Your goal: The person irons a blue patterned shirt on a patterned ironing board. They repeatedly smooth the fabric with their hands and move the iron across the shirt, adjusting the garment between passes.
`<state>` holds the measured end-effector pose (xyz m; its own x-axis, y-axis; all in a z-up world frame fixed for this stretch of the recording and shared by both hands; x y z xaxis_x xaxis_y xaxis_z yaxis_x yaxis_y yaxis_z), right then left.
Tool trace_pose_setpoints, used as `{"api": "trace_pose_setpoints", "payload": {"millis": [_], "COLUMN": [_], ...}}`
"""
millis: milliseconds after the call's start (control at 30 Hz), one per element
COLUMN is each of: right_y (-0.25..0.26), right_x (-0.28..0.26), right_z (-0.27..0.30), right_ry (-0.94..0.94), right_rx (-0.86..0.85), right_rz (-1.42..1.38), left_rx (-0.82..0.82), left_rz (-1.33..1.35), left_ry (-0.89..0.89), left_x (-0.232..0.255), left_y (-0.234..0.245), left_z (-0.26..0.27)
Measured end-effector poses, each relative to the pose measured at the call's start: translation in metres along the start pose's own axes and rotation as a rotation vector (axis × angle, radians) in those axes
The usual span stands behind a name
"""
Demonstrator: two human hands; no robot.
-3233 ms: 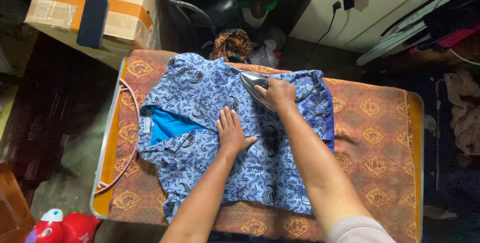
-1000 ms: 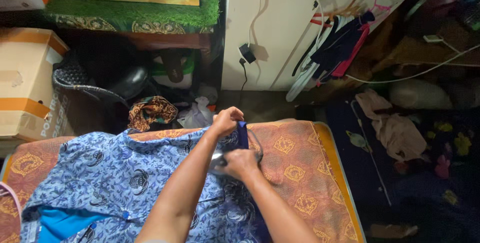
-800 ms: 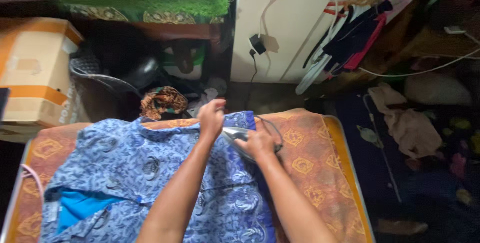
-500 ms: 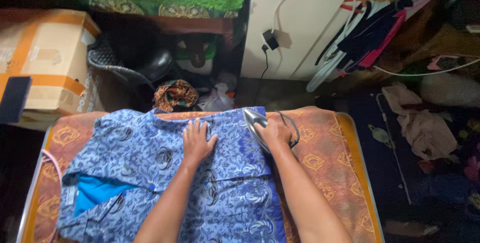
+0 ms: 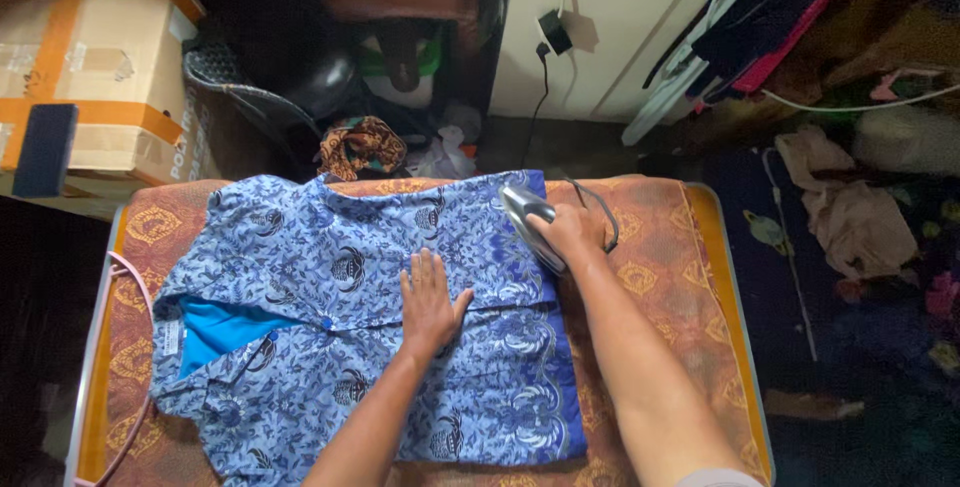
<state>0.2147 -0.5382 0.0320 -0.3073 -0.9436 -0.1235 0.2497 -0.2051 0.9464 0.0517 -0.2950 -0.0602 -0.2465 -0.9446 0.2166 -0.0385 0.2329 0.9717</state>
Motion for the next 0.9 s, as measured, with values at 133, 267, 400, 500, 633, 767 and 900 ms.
{"api": "trace_pose_setpoints", "payload": {"millis": [133,267,400,500,633,767,900], "right_y": [0.019,0.022,0.016,0.019,0.024,0.009,-0.011], "right_x": [0.011,0.021,0.026,0.026,0.01,-0.021,-0.041], "right_z": [0.03,0.042,0.049,0.049,0.055,0.064,0.076], "right_ry": [0.2,0.369,0.432,0.533,0.549,0.64,0.671], "right_rx": [-0.06,-0.087,-0.149,-0.096,-0.032,-0.032,-0.08], "right_rz": [0.136,0.268,0.374,0.395,0.196,0.291,0.275], "left_rx": [-0.029,-0.043,-0.033,-0.027,-0.039,-0.017,-0.163], "left_rz": [0.043,0.02,0.084,0.077,0.068,0.094,0.204], "left_ry": [0.02,-0.002,0.066,0.054,0.019,-0.065,-0.356], "left_x": [-0.002,-0.008,-0.008,0.0,0.015,0.035,0.062], "left_y": [-0.008,-0.012,-0.009,-0.006,-0.002,0.003,-0.001], "left_z": [0.002,0.006,0.026,0.054,0.083,0.097,0.114]}}
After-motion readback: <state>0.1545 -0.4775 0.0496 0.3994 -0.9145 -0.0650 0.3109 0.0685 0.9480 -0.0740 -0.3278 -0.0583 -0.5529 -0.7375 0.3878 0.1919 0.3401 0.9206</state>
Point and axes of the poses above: each hand's wrist, its own z-axis away from the middle knuckle, its own y-axis out of the back of the hand, x = y × z, the point moved 2 cm from there along -z, towards the middle knuckle, and after that the axes turned 14 degrees about -y, right-handed, at the moved point
